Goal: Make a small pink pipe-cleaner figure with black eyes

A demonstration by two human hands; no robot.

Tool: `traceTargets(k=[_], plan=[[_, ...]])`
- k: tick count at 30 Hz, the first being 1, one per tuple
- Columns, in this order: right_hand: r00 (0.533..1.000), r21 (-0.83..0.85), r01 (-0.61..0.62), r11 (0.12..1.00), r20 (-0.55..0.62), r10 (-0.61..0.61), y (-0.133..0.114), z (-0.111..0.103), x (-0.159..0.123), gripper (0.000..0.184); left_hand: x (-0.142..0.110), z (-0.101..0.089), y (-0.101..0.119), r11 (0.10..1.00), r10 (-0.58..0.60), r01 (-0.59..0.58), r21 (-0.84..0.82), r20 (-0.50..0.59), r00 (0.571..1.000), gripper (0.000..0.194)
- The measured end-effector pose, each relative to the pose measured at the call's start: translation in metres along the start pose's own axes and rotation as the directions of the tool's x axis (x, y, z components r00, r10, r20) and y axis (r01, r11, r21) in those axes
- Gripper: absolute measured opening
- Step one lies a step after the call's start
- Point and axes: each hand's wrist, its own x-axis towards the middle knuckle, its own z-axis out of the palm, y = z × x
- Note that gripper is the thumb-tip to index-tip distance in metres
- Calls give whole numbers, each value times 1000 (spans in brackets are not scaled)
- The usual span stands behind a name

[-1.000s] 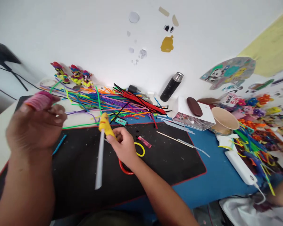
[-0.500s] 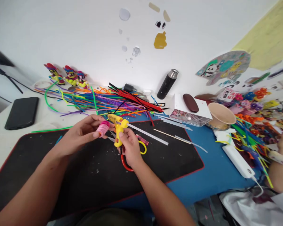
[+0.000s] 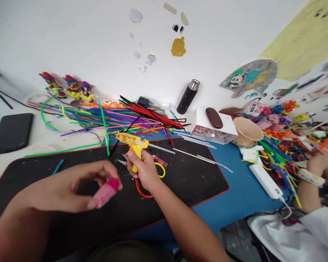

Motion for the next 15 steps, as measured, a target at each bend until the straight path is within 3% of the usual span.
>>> traceTargets(k=[2,6,10,15], plan=[[1000,-42,9,999,22,-8,-6,0,1,43,-2,15,4,989,-94,78,123,127,987,38],[997,-116,3,993,82,7,-11,4,0,45,10,49,-1,955,-184,137,265,162,969,41],[988,-160,-22,987,150,46,-12,10,-3,48,27,69,-14,926,-156,96,364,138,978,43],[978,-211,-33,977,195,75,-22,16,-6,49,40,80,-24,900,-99,23,436,153,983,43]])
